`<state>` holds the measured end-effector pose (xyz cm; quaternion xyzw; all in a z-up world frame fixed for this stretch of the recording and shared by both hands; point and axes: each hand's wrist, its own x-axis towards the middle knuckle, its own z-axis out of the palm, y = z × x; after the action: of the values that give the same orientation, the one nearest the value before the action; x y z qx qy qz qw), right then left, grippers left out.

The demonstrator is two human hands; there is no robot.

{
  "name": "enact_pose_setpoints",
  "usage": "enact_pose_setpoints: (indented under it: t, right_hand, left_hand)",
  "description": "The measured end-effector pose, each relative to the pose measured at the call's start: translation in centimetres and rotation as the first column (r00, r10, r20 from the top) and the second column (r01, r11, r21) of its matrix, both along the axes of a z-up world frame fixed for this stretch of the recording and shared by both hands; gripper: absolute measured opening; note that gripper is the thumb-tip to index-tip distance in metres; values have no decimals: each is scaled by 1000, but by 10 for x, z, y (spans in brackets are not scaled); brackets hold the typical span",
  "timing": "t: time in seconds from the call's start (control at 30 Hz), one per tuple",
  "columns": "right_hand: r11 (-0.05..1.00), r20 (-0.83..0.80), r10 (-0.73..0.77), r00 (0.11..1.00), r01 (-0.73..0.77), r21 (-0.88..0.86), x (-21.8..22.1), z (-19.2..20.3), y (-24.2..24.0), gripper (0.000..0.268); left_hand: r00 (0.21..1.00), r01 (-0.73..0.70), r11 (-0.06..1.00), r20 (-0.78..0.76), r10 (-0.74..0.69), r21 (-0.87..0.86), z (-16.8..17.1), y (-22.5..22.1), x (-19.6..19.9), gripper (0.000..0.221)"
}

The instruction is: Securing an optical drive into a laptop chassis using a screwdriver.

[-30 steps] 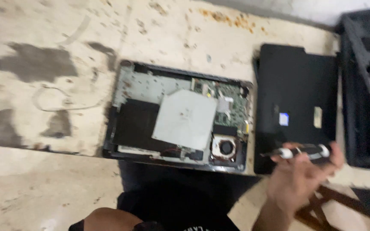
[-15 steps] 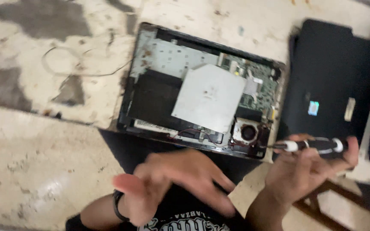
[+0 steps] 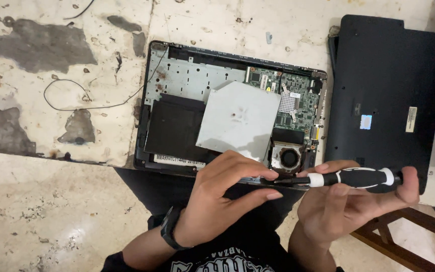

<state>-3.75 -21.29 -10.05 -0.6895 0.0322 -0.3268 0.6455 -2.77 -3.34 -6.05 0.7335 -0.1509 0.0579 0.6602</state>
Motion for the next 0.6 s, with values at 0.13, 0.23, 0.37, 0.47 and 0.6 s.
enact_pose_setpoints:
  t: [0.13,0.23,0.37,0.47,0.6]
  right_hand:
    - [998,-29,11,1000,-9,54,-4,-2,0,62]
    - [998,4,-6,1000,7,-61,3,7,4,57]
    - [946,-13,-95,995,86,-313,9,29,19,54]
    - [840,138,-147,979,198,-505,15,17,-8,64]
    - [966,147,108,983,-69,-250,-8,0,-23,77]
  left_hand:
    - [999,-36,999,23,36,11,-3,-5,1,18]
    - [999,-38,999,23,38,-4,-4,-7,2,14]
    - [998,-43,999,37,42,22,-9,-9,3,12]
    - [996,-51,997,76,46,62,-9,-9,4,11]
    - [988,-72,991,148,55,113,-9,-7,6,13]
